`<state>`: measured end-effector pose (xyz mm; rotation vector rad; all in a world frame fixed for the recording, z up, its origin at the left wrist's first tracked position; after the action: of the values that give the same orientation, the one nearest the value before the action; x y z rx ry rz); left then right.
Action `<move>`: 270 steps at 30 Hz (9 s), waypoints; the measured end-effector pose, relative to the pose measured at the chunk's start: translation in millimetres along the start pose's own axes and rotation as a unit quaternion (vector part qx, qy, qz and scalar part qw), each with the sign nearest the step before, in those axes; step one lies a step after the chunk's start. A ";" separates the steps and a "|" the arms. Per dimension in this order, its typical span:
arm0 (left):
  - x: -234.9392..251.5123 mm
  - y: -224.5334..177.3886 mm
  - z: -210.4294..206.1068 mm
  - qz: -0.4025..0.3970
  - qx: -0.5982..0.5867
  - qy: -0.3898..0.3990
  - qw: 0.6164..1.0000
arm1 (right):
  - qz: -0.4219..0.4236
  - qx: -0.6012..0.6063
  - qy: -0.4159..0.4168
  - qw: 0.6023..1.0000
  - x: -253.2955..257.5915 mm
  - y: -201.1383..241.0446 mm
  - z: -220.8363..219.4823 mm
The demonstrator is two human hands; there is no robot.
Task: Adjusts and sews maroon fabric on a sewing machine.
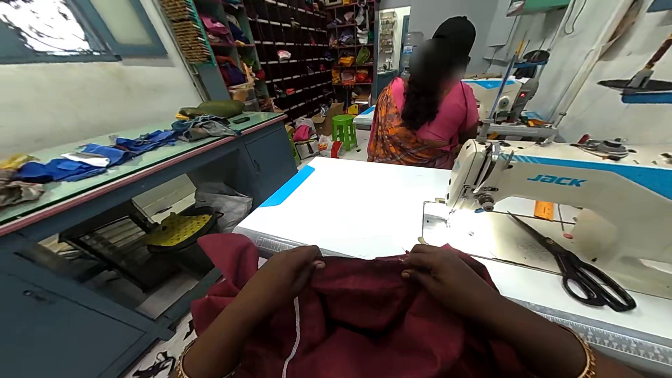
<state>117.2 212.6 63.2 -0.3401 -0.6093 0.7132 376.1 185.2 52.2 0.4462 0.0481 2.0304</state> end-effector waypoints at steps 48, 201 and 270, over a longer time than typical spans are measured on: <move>277.3 10.7 -146.1 -0.204 0.152 0.212 0.944 | -0.334 0.261 0.120 0.898 -8.3 -117.6 -57.7; 148.4 -76.7 -157.8 -0.222 0.103 0.170 0.954 | -0.277 0.369 -0.227 0.857 -97.8 -51.9 -66.5; 167.7 -76.4 -231.4 0.031 0.022 0.345 0.938 | -0.272 0.010 0.017 0.962 -72.0 -158.6 -19.5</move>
<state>400.1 254.8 -11.8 -0.5364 0.0857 0.6132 533.9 203.4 -22.0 0.3615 0.1909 1.4969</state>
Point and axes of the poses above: each hand's wrist, its own x-axis towards the middle knuckle, its own z-axis out of the back of the hand, y = z × x, the point moved 6 cm from there along x, towards the middle knuckle, and after that the axes turned 15 degrees about -x, right-handed, at the moved point
